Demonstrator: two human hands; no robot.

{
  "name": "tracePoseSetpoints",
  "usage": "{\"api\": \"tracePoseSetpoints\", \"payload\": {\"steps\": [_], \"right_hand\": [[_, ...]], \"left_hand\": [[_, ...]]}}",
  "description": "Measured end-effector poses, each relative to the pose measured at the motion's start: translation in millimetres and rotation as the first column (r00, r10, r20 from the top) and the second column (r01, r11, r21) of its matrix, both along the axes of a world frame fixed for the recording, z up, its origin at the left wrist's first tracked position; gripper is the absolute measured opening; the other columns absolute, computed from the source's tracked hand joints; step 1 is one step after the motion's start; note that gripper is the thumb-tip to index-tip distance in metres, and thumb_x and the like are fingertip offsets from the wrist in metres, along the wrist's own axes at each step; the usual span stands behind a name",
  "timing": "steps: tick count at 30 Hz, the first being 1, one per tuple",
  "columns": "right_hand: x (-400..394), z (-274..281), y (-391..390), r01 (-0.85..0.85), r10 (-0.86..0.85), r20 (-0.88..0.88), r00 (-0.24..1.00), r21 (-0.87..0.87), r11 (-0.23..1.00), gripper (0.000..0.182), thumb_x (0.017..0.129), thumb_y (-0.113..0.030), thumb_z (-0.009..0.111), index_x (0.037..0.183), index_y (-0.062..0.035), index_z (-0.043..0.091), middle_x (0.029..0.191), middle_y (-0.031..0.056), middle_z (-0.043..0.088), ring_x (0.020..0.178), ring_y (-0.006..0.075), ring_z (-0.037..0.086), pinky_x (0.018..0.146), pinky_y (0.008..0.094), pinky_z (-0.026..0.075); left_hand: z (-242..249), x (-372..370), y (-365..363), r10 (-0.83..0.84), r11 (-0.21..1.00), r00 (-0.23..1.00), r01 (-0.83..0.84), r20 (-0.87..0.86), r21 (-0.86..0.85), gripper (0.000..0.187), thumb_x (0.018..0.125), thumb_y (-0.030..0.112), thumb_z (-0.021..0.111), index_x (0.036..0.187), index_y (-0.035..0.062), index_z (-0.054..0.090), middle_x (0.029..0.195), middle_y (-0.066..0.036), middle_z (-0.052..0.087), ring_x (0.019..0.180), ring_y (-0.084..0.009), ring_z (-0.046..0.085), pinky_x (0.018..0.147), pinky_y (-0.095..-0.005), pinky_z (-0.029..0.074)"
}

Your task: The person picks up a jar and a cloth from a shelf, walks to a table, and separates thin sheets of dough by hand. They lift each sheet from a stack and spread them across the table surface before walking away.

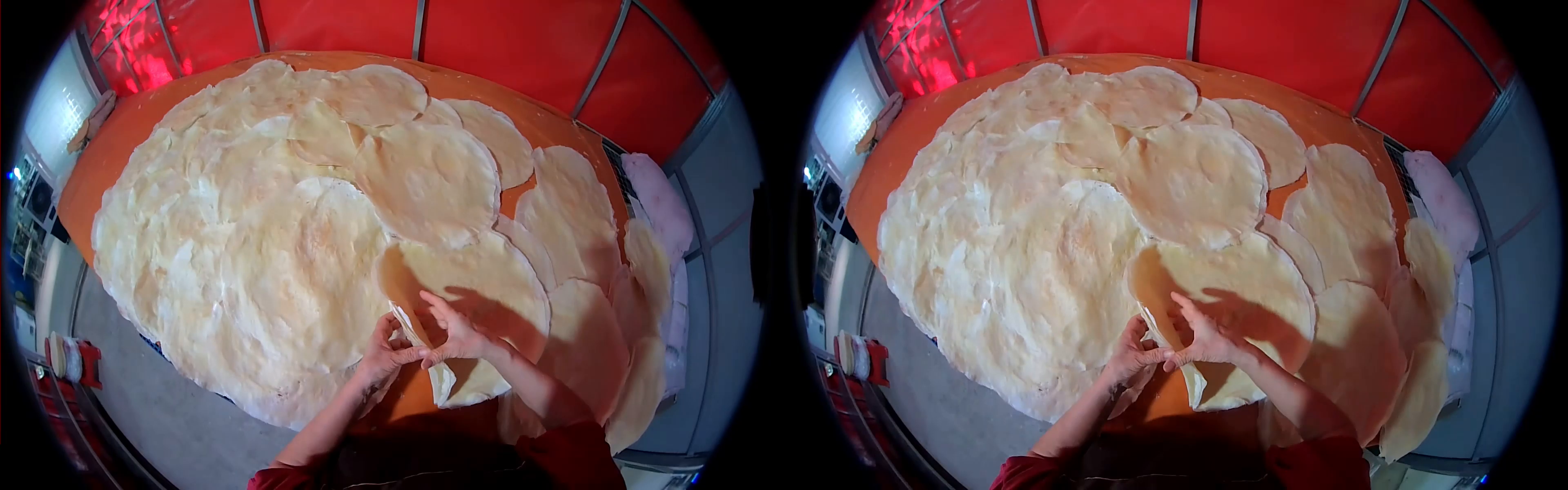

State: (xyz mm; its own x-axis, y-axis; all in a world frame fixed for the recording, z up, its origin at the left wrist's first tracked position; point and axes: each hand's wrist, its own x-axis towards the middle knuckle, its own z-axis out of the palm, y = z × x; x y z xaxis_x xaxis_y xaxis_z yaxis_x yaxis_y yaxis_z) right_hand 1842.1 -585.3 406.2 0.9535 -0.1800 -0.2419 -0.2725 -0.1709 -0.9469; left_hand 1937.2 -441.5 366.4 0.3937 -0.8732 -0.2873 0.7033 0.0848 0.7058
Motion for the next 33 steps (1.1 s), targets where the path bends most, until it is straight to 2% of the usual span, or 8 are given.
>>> {"api": "tracePoseSetpoints", "payload": {"steps": [9, 13, 18, 19, 23, 26, 31, 33], "right_hand": [[-14.3, -24.1, -8.0, 0.075, -0.104, 0.075, 0.992, 0.324, 0.943, 0.095, 0.059, -0.013, 0.077, 0.130, -0.0002, 0.016, 0.110, 0.0168, 0.048, 0.100, 0.0190, 0.048, 0.083, 0.0303, 0.041], [-12.9, -36.5, 0.6, 0.142, -0.186, 0.142, 0.972, 0.273, 0.952, 0.049, 0.068, -0.003, 0.060, 0.113, 0.0019, 0.042, 0.096, 0.0087, 0.056, 0.087, 0.0132, 0.054, 0.074, 0.0274, 0.044], [-9.9, -20.8, 37.5, 0.074, -0.132, -0.049, 0.990, -0.621, 0.781, 0.025, 0.072, -0.002, 0.049, 0.096, 0.0035, 0.051, 0.083, 0.0062, 0.059, 0.076, 0.0179, 0.057, 0.069, 0.0334, 0.045], [-17.7, -48.3, 29.2, 0.366, -0.227, 0.417, 0.880, -0.292, 0.883, 0.027, 0.072, -0.003, 0.053, 0.098, 0.0026, 0.052, 0.085, 0.0066, 0.060, 0.078, 0.0172, 0.057, 0.071, 0.0329, 0.046], [-89.0, 54.4, -60.9, 0.289, -0.365, 0.068, 0.929, 0.483, 0.826, 0.033, 0.068, -0.005, 0.061, 0.100, 0.0022, 0.053, 0.096, 0.0088, 0.056, 0.087, 0.0161, 0.054, 0.077, 0.0287, 0.045], [-142.5, 147.9, -105.0, 0.406, -0.432, 0.062, 0.900, 0.243, 0.881, 0.034, 0.066, -0.003, 0.058, 0.099, 0.0024, 0.053, 0.090, 0.0074, 0.058, 0.081, 0.0154, 0.056, 0.074, 0.0284, 0.046], [-182.3, 264.9, -163.8, 0.527, -0.495, 0.185, 0.849, -0.234, 0.817, 0.036, 0.060, 0.007, 0.052, 0.096, 0.0019, 0.053, 0.085, 0.0080, 0.059, 0.077, 0.0145, 0.059, 0.070, 0.0249, 0.047], [-156.3, 288.5, -170.8, 0.472, -0.417, 0.254, 0.873, -0.657, 0.588, 0.048, 0.058, 0.001, 0.051, 0.106, 0.0015, 0.050, 0.088, 0.0057, 0.057, 0.080, 0.0153, 0.057, 0.074, 0.0256, 0.045]], "left_hand": [[3.2, -2.2, 6.7, -0.017, 0.993, 0.999, 0.014, -0.028, -0.118, 0.060, 0.066, -0.003, 0.065, 0.118, 0.0050, 0.035, 0.111, -0.008, 0.045, 0.095, -0.0174, 0.050, 0.080, -0.0326, 0.043], [3.3, -3.1, 12.1, 0.014, 0.998, 0.999, -0.012, 0.050, -0.054, 0.046, 0.073, -0.002, 0.056, 0.115, 0.0034, 0.037, 0.104, -0.007, 0.050, 0.090, -0.0167, 0.052, 0.078, -0.0317, 0.043], [-31.6, -3.0, 18.1, 0.072, 0.991, 0.977, -0.093, 0.202, 0.096, 0.024, 0.079, 0.005, 0.053, 0.102, 0.0025, 0.047, 0.086, -0.003, 0.057, 0.071, -0.0133, 0.055, 0.063, -0.0264, 0.045], [-20.5, -6.0, 26.2, 0.111, 0.988, 0.982, -0.126, 0.155, 0.092, 0.020, 0.079, 0.005, 0.053, 0.098, 0.0028, 0.049, 0.082, -0.002, 0.057, 0.067, -0.0124, 0.055, 0.060, -0.0252, 0.045], [-12.3, 10.6, 76.9, 0.060, 0.989, 0.997, -0.067, 0.050, 0.131, 0.017, 0.077, 0.001, 0.054, 0.093, 0.0039, 0.054, 0.073, -0.001, 0.057, 0.062, -0.0100, 0.054, 0.057, -0.0218, 0.044], [0.4, 28.6, 101.8, 0.265, 0.930, 0.964, -0.259, 0.013, 0.261, 0.024, 0.075, -0.004, 0.051, 0.098, 0.0016, 0.054, 0.081, -0.004, 0.059, 0.068, -0.0107, 0.055, 0.058, -0.0202, 0.044], [14.5, 32.3, 111.8, 0.100, 0.975, 0.971, -0.139, 0.216, 0.172, 0.024, 0.075, -0.003, 0.051, 0.099, 0.0010, 0.049, 0.076, -0.008, 0.059, 0.065, -0.0148, 0.058, 0.058, -0.0266, 0.048], [30.2, 32.4, 113.8, 0.058, 0.975, 0.954, -0.117, 0.294, 0.187, 0.024, 0.075, 0.000, 0.051, 0.099, 0.0011, 0.048, 0.076, -0.009, 0.059, 0.066, -0.0155, 0.059, 0.057, -0.0268, 0.049]]}}
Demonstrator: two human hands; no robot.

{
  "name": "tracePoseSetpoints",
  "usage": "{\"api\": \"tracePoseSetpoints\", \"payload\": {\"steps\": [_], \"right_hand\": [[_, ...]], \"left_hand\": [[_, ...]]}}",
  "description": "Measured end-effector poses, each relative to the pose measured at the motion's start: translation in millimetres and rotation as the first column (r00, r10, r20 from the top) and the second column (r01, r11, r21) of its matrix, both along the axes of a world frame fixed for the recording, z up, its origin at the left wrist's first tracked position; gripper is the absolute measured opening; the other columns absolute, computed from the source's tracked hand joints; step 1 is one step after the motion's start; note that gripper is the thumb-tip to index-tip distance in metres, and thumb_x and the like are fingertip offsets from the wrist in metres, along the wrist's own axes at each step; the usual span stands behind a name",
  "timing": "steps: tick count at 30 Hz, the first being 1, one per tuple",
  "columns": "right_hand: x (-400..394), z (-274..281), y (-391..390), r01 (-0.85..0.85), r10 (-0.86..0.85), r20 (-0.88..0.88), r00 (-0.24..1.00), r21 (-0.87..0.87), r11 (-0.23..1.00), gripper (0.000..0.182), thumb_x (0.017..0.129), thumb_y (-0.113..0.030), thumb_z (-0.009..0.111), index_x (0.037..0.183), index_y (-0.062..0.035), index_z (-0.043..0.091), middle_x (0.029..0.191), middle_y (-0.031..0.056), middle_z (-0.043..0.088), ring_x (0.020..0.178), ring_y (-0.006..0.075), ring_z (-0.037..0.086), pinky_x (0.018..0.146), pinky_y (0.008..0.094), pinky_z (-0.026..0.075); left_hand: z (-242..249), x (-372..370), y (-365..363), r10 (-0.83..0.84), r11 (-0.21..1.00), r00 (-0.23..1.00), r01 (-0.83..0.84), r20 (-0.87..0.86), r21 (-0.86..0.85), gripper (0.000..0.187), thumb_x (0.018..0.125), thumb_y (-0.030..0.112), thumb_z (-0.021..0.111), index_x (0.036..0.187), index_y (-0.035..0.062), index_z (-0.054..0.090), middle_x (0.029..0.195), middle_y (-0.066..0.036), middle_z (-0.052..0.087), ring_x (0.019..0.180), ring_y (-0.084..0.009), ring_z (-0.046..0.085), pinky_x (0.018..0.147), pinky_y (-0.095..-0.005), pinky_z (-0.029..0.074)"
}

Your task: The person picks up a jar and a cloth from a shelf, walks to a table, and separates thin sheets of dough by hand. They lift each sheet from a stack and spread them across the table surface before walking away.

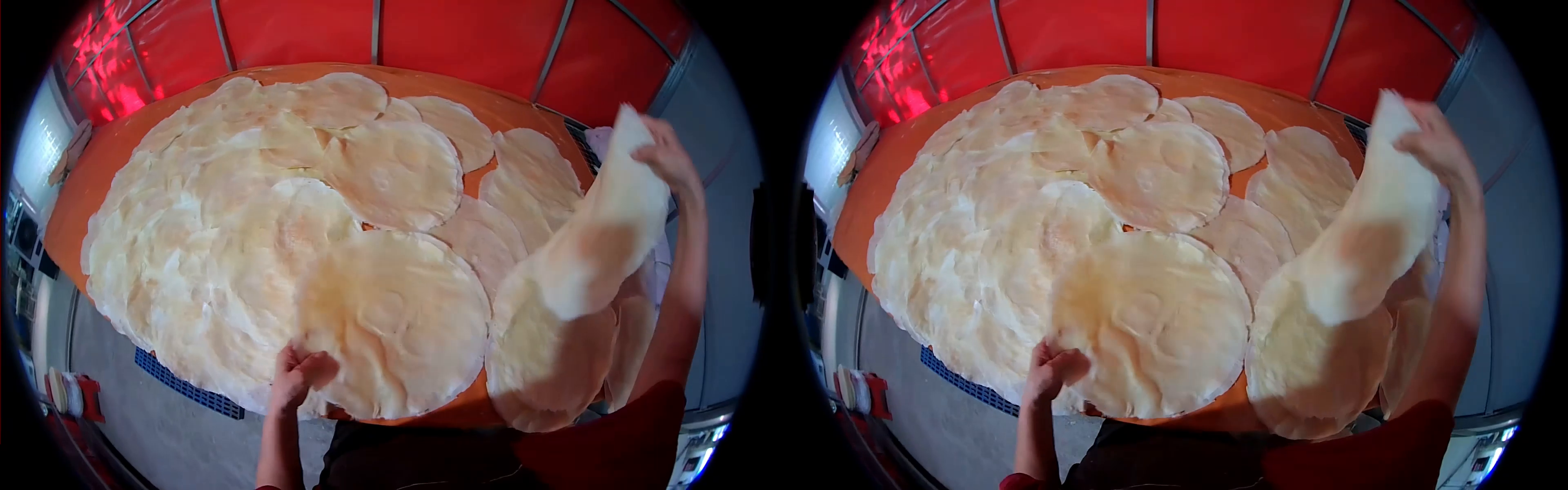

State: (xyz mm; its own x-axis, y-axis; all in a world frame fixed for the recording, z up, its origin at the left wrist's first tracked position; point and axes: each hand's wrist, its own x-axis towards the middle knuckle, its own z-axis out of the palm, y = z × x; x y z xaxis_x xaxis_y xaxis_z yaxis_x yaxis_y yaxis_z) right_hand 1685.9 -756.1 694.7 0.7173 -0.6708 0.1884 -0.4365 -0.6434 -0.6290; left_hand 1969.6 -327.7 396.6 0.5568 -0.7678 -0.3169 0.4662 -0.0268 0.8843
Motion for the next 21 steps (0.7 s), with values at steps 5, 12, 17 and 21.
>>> {"api": "tracePoseSetpoints", "payload": {"steps": [5, 12, 17, 21], "right_hand": [[105.4, -50.3, 59.6, -0.113, 0.134, -0.027, 0.991, -0.716, 0.689, 0.024, 0.072, -0.007, 0.046, 0.092, 0.0002, 0.057, 0.078, 0.0166, 0.057, 0.071, 0.0241, 0.055, 0.069, 0.0317, 0.044], [156.3, -256.3, 149.2, -0.501, 0.479, -0.525, 0.703, 0.112, 0.858, 0.058, 0.077, -0.049, 0.047, 0.118, -0.0079, 0.039, 0.113, 0.0164, 0.045, 0.104, 0.0274, 0.044, 0.091, 0.0382, 0.031], [144.5, -258.9, 123.4, -0.541, 0.669, -0.420, 0.613, 0.394, 0.743, 0.042, 0.084, -0.035, 0.045, 0.118, -0.0108, 0.043, 0.109, 0.0168, 0.051, 0.100, 0.0220, 0.049, 0.085, 0.0351, 0.037], [141.7, -266.6, -1.7, -0.452, 0.443, 0.096, 0.891, 0.127, 0.883, 0.012, 0.080, -0.015, 0.052, 0.083, -0.0028, 0.052, 0.067, -0.0013, 0.050, 0.064, 0.0100, 0.051, 0.057, 0.0261, 0.043]], "left_hand": [[-13.8, 19.1, 50.4, 0.159, 0.952, 0.917, -0.241, 0.366, 0.189, 0.047, 0.071, 0.003, 0.057, 0.113, 0.0008, 0.037, 0.078, -0.009, 0.056, 0.066, -0.0160, 0.055, 0.059, -0.0253, 0.046], [6.3, -1.5, 59.2, 0.092, 0.763, 0.366, -0.623, 0.926, 0.171, 0.067, 0.065, 0.005, 0.064, 0.124, 0.0040, 0.032, 0.117, -0.017, 0.039, 0.106, -0.0296, 0.041, 0.086, -0.0356, 0.035], [18.5, -34.2, -6.3, -0.442, 0.847, 0.092, -0.286, 0.892, 0.449, 0.076, 0.059, 0.018, 0.071, 0.125, 0.0077, 0.034, 0.135, -0.022, 0.017, 0.124, -0.0393, 0.016, 0.099, -0.0486, 0.016], [-1.7, -55.5, -65.2, -0.565, 0.824, -0.216, -0.118, 0.796, 0.553, 0.074, 0.070, 0.047, 0.057, 0.130, 0.0171, 0.026, 0.136, -0.019, 0.017, 0.124, -0.0392, 0.015, 0.093, -0.0624, 0.010]]}}
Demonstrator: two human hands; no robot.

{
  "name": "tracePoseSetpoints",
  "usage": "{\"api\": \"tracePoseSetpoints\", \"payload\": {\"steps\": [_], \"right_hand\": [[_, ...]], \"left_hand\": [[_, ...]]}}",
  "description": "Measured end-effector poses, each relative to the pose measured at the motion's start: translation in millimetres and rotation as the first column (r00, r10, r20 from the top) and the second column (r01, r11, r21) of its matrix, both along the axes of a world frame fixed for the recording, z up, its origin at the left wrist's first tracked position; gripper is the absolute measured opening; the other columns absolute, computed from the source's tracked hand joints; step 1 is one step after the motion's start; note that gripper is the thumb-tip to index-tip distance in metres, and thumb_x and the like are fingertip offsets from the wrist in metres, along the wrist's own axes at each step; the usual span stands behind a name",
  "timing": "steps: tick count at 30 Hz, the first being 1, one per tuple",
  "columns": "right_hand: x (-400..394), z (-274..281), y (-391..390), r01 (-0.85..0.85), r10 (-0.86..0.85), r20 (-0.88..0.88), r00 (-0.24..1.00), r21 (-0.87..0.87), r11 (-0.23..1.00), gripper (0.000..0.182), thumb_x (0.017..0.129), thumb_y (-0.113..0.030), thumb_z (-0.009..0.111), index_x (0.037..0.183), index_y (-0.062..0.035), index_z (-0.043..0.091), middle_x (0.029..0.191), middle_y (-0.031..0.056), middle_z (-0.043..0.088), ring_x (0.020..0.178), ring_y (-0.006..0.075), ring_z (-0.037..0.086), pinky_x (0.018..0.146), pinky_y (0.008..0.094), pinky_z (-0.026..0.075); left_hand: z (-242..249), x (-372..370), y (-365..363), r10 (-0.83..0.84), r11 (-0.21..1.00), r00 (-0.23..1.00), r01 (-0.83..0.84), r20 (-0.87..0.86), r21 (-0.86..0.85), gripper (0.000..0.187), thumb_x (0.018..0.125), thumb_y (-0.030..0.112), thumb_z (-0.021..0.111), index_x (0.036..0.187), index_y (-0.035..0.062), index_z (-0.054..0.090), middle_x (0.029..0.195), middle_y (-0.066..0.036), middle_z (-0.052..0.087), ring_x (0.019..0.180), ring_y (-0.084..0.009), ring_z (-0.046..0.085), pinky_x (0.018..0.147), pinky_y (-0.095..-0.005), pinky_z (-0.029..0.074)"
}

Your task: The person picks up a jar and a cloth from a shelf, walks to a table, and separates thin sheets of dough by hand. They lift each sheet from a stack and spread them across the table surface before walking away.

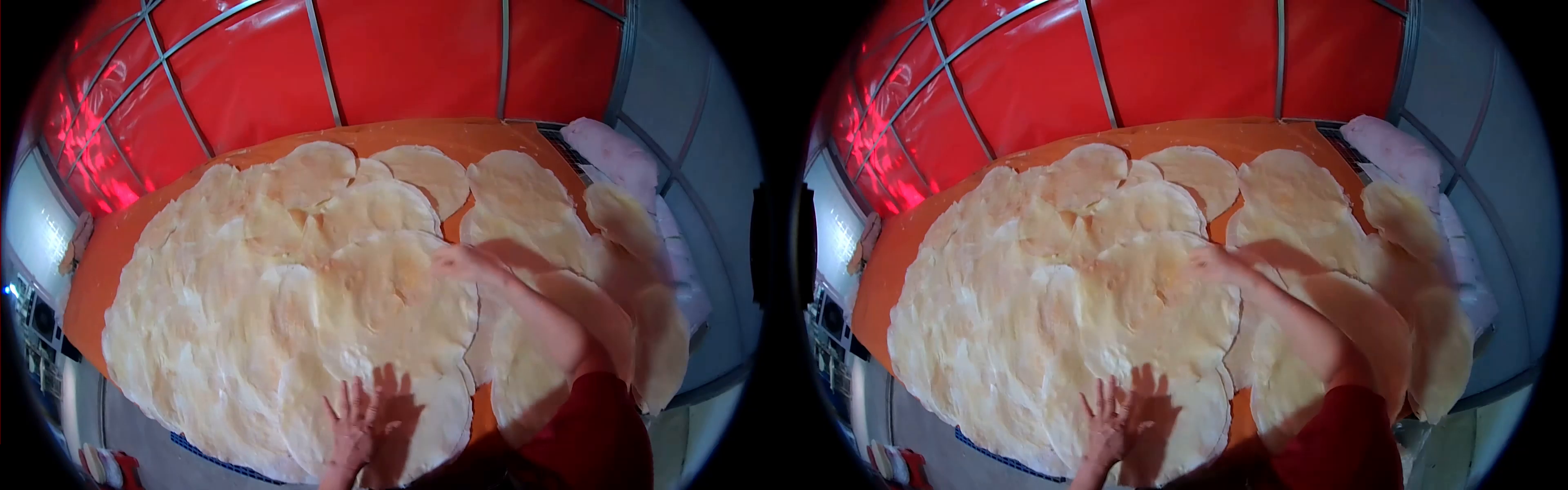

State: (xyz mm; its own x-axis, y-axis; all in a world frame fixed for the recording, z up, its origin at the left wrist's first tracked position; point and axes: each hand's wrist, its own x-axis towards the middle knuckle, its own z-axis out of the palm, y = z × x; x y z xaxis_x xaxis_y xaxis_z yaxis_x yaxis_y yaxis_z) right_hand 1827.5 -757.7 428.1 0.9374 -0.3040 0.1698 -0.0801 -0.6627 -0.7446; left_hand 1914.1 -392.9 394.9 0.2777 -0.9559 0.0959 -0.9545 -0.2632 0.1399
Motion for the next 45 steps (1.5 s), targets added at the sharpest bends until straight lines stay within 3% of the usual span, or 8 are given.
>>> {"api": "tracePoseSetpoints", "payload": {"steps": [4, 13, 18, 21, 29, 34, 39, 45], "right_hand": [[-0.2, -49.0, -110.7, 0.255, -0.530, 0.022, 0.848, 0.859, 0.443, 0.019, 0.076, -0.019, 0.058, 0.084, -0.0026, 0.053, 0.070, 0.0101, 0.056, 0.059, 0.0175, 0.056, 0.056, 0.0290, 0.049], [90.0, -129.6, -206.0, 0.112, -0.799, -0.253, 0.545, 0.967, -0.230, 0.045, 0.069, -0.035, 0.064, 0.100, -0.0074, 0.045, 0.094, 0.0106, 0.048, 0.091, 0.0230, 0.046, 0.071, 0.0344, 0.045], [108.3, -106.7, -220.7, 0.598, -0.751, -0.428, 0.503, 0.799, -0.055, 0.028, 0.066, -0.024, 0.062, 0.089, -0.0115, 0.054, 0.080, 0.0071, 0.055, 0.072, 0.0231, 0.053, 0.059, 0.0312, 0.044], [123.6, -138.9, -246.4, 0.898, -0.890, -0.117, 0.440, 0.046, 0.438, 0.018, 0.067, -0.014, 0.053, 0.081, -0.0044, 0.059, 0.083, 0.0186, 0.059, 0.074, 0.0314, 0.057, 0.062, 0.0372, 0.047], [94.4, 78.7, -229.9, 0.849, -0.689, 0.497, 0.527, -0.277, 0.450, 0.023, 0.064, -0.003, 0.045, 0.084, 0.0023, 0.055, 0.075, 0.0223, 0.057, 0.076, 0.0356, 0.057, 0.064, 0.0408, 0.045], [70.3, 215.5, -125.7, 0.616, -0.595, 0.243, 0.766, -0.540, 0.573, 0.016, 0.065, 0.000, 0.050, 0.077, 0.0062, 0.057, 0.079, 0.0237, 0.057, 0.067, 0.0384, 0.056, 0.059, 0.0434, 0.046], [58.1, 249.1, -66.0, 0.339, -0.301, 0.164, 0.939, -0.570, 0.748, 0.018, 0.068, -0.003, 0.049, 0.081, 0.0061, 0.059, 0.063, 0.0145, 0.055, 0.059, 0.0212, 0.055, 0.052, 0.0316, 0.042], [-2.1, 286.8, -40.1, -0.049, 0.051, -0.005, 0.999, 0.202, 0.978, 0.024, 0.062, -0.002, 0.058, 0.083, 0.0080, 0.059, 0.076, 0.0059, 0.061, 0.064, 0.0107, 0.057, 0.059, 0.0242, 0.047]], "left_hand": [[-29.7, -4.2, -16.2, -0.022, 0.985, 0.999, 0.017, 0.027, 0.170, 0.062, 0.076, 0.047, 0.052, 0.126, 0.0163, 0.034, 0.129, -0.020, 0.030, 0.122, -0.0352, 0.025, 0.094, -0.0574, 0.019], [-19.9, -0.5, -26.3, 0.061, 0.980, 0.989, -0.034, -0.135, 0.196, 0.059, 0.075, 0.040, 0.053, 0.125, 0.0130, 0.037, 0.132, -0.016, 0.027, 0.123, -0.0351, 0.022, 0.092, -0.0579, 0.020], [-27.3, 1.2, -27.9, 0.059, 0.979, 0.991, -0.033, -0.122, 0.201, 0.053, 0.075, 0.035, 0.055, 0.120, 0.0100, 0.041, 0.130, -0.018, 0.029, 0.122, -0.0365, 0.023, 0.091, -0.0568, 0.022], [-30.7, 0.9, -27.0, 0.056, 0.984, 0.991, -0.033, -0.125, 0.174, 0.053, 0.074, 0.033, 0.057, 0.118, 0.0089, 0.042, 0.129, -0.018, 0.030, 0.121, -0.0366, 0.024, 0.090, -0.0564, 0.023], [11.4, 9.5, -24.1, 0.110, 0.994, 0.921, -0.109, -0.373, 0.025, 0.053, 0.068, 0.018, 0.065, 0.114, 0.0040, 0.044, 0.126, -0.021, 0.033, 0.115, -0.0383, 0.032, 0.094, -0.0430, 0.031], [46.4, 4.3, -41.2, 0.048, 0.952, 0.920, -0.160, -0.389, -0.260, 0.052, 0.070, 0.014, 0.065, 0.114, -0.0003, 0.042, 0.110, -0.021, 0.048, 0.093, -0.0342, 0.052, 0.078, -0.0374, 0.045], [15.6, 3.4, -50.7, -0.142, 0.882, 0.168, -0.427, -0.975, -0.202, 0.051, 0.082, 0.018, 0.055, 0.124, 0.0026, 0.033, 0.120, -0.013, 0.043, 0.113, -0.0238, 0.041, 0.091, -0.0304, 0.035], [-34.0, 26.8, -59.7, -0.248, 0.853, -0.538, -0.516, -0.805, 0.082, 0.068, 0.080, 0.048, 0.047, 0.129, 0.0067, 0.025, 0.133, -0.012, 0.024, 0.116, -0.0266, 0.033, 0.092, -0.0440, 0.030]]}}
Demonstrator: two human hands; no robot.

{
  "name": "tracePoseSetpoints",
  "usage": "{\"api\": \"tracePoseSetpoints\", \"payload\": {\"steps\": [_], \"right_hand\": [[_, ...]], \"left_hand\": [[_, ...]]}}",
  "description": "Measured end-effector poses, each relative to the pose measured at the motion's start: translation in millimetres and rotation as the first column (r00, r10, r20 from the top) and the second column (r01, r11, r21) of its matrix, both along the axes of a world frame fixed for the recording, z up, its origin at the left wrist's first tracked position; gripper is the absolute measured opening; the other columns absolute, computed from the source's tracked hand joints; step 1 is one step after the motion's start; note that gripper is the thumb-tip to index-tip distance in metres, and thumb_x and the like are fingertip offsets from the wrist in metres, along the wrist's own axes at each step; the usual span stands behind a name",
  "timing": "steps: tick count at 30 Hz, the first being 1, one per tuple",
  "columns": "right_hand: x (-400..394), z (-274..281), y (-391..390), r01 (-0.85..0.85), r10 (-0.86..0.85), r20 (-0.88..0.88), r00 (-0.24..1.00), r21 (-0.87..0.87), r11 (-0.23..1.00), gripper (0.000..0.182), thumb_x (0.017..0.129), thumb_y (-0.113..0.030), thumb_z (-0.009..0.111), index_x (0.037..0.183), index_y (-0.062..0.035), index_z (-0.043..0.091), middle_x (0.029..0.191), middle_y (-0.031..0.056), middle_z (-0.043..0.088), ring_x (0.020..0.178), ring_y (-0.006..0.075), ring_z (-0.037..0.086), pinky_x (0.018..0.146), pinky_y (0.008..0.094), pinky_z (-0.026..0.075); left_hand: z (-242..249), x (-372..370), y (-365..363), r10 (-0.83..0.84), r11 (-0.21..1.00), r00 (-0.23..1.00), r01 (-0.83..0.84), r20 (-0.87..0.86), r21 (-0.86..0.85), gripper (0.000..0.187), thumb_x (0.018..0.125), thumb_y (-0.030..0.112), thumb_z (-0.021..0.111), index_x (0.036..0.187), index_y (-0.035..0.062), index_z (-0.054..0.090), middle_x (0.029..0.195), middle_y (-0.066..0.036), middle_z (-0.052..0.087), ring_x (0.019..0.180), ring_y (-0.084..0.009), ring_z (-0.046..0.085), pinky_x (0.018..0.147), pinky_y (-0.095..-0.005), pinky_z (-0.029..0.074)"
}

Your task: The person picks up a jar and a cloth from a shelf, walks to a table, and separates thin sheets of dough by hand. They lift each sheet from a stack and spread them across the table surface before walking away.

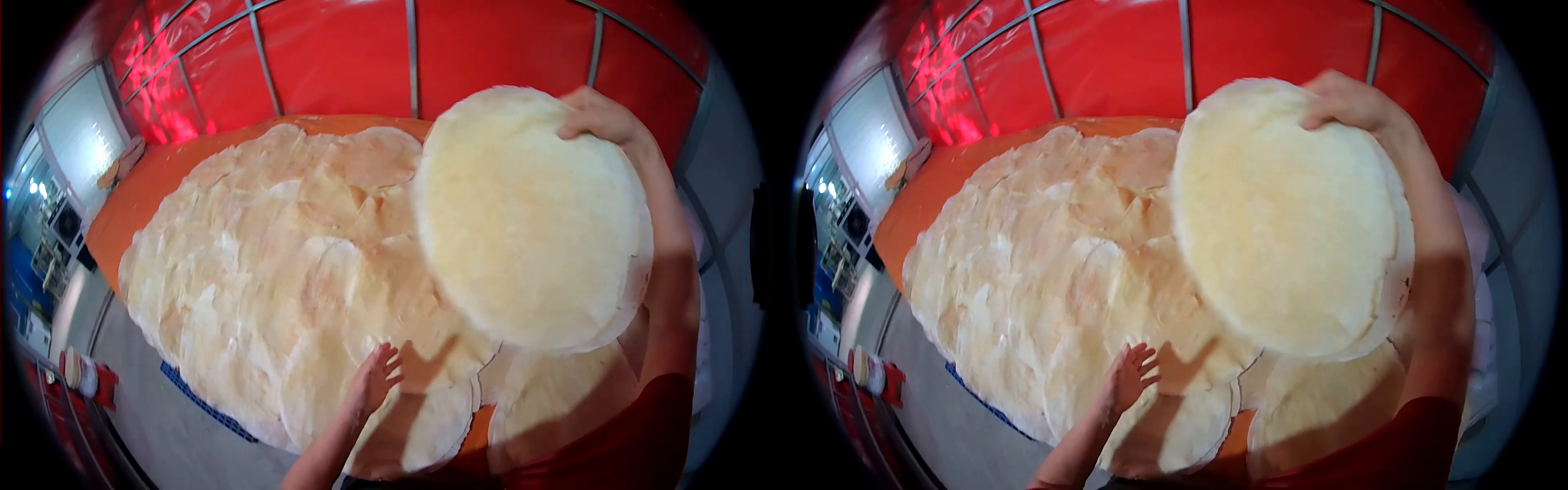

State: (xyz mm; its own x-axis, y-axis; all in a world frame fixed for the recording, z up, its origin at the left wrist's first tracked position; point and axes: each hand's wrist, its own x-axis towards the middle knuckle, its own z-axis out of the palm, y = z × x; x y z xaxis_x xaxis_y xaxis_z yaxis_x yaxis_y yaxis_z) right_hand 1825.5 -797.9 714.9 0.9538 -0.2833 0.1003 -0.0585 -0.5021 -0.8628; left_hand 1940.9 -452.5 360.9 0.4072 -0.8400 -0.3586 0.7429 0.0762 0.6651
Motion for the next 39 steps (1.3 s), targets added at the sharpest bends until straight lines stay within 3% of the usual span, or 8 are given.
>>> {"api": "tracePoseSetpoints", "payload": {"steps": [3, 6, 9, 15, 18, 26, 33, 39], "right_hand": [[-8.3, -58.8, -17.9, 0.041, -0.022, -0.118, 0.993, 0.160, 0.986, 0.030, 0.063, 0.000, 0.057, 0.092, 0.0064, 0.059, 0.078, 0.0084, 0.061, 0.066, 0.0118, 0.057, 0.062, 0.0244, 0.047], [-1.1, -150.8, -21.3, 0.141, -0.027, -0.379, 0.925, 0.277, 0.950, 0.048, 0.066, -0.007, 0.061, 0.110, 0.0071, 0.047, 0.097, 0.0122, 0.058, 0.084, 0.0171, 0.056, 0.074, 0.0263, 0.045], [-0.6, -265.6, -7.1, 0.116, -0.226, -0.268, 0.937, -0.371, 0.921, 0.077, 0.062, -0.018, 0.071, 0.124, 0.0030, 0.029, 0.108, 0.0144, 0.052, 0.095, 0.0216, 0.051, 0.079, 0.0294, 0.043], [1.3, -253.3, 215.5, -0.245, 0.227, -0.208, 0.951, -0.063, 0.968, 0.116, 0.047, -0.040, 0.080, 0.132, -0.0056, 0.010, 0.132, 0.0193, 0.023, 0.115, 0.0334, 0.036, 0.091, 0.0394, 0.035], [1.1, -267.2, 229.0, -0.134, 0.105, -0.212, 0.972, -0.130, 0.982, 0.120, 0.046, -0.042, 0.080, 0.130, 0.0010, 0.006, 0.132, 0.0245, 0.019, 0.124, 0.0333, 0.021, 0.098, 0.0372, 0.026], [-10.1, -280.6, 214.3, 0.099, -0.041, -0.261, 0.964, 0.214, 0.972, 0.116, 0.041, -0.042, 0.082, 0.129, -0.0009, 0.019, 0.121, 0.0203, 0.039, 0.112, 0.0300, 0.040, 0.090, 0.0373, 0.036], [-10.0, -298.3, 222.3, 0.123, -0.107, -0.271, 0.957, 0.041, 0.992, 0.104, 0.044, -0.046, 0.079, 0.124, -0.0005, 0.031, 0.119, 0.0188, 0.043, 0.110, 0.0276, 0.042, 0.090, 0.0363, 0.036], [-10.8, -291.5, 218.4, 0.133, -0.099, -0.248, 0.964, 0.123, 0.983, 0.100, 0.044, -0.047, 0.078, 0.121, 0.0005, 0.036, 0.116, 0.0186, 0.046, 0.106, 0.0278, 0.047, 0.087, 0.0358, 0.039]], "left_hand": [[-27.6, 4.4, 11.5, -0.083, 0.889, 0.943, -0.076, -0.322, -0.452, 0.041, 0.084, 0.036, 0.047, 0.114, 0.0079, 0.043, 0.109, -0.009, 0.051, 0.096, -0.0216, 0.050, 0.076, -0.0381, 0.043], [-6.2, -2.6, 38.2, 0.019, 0.953, 0.962, -0.099, -0.273, -0.285, 0.031, 0.082, 0.026, 0.053, 0.106, 0.0069, 0.050, 0.093, -0.006, 0.058, 0.082, -0.0180, 0.056, 0.067, -0.0309, 0.048], [-6.5, -4.7, 47.0, 0.009, 0.985, 0.991, -0.032, -0.136, -0.169, 0.033, 0.079, 0.021, 0.059, 0.107, 0.0060, 0.049, 0.093, -0.005, 0.058, 0.082, -0.0163, 0.056, 0.069, -0.0292, 0.048], [4.1, -2.1, 14.3, -0.051, 0.980, 0.998, 0.057, 0.036, -0.191, 0.053, 0.073, 0.011, 0.065, 0.118, 0.0075, 0.038, 0.103, -0.005, 0.052, 0.091, -0.0153, 0.053, 0.075, -0.0316, 0.047], [15.3, -6.7, 9.9, -0.038, 0.966, 0.999, 0.039, 0.010, -0.256, 0.055, 0.071, 0.007, 0.065, 0.119, 0.0069, 0.037, 0.105, -0.004, 0.052, 0.093, -0.0156, 0.053, 0.076, -0.0320, 0.047], [25.2, -6.8, 5.4, -0.079, 0.957, 0.997, 0.075, -0.002, -0.280, 0.053, 0.071, 0.002, 0.063, 0.118, 0.0057, 0.039, 0.106, -0.005, 0.051, 0.091, -0.0154, 0.053, 0.073, -0.0311, 0.048], [20.4, -2.9, 8.1, -0.062, 0.982, 0.979, 0.094, 0.192, -0.163, 0.047, 0.072, 0.001, 0.059, 0.115, 0.0038, 0.041, 0.102, -0.006, 0.054, 0.090, -0.0156, 0.055, 0.072, -0.0305, 0.049], [29.0, -2.0, 12.3, -0.081, 0.958, 0.997, 0.083, 0.019, -0.273, 0.047, 0.073, 0.002, 0.060, 0.115, 0.0020, 0.041, 0.102, -0.007, 0.054, 0.087, -0.0139, 0.054, 0.073, -0.0279, 0.046]]}}
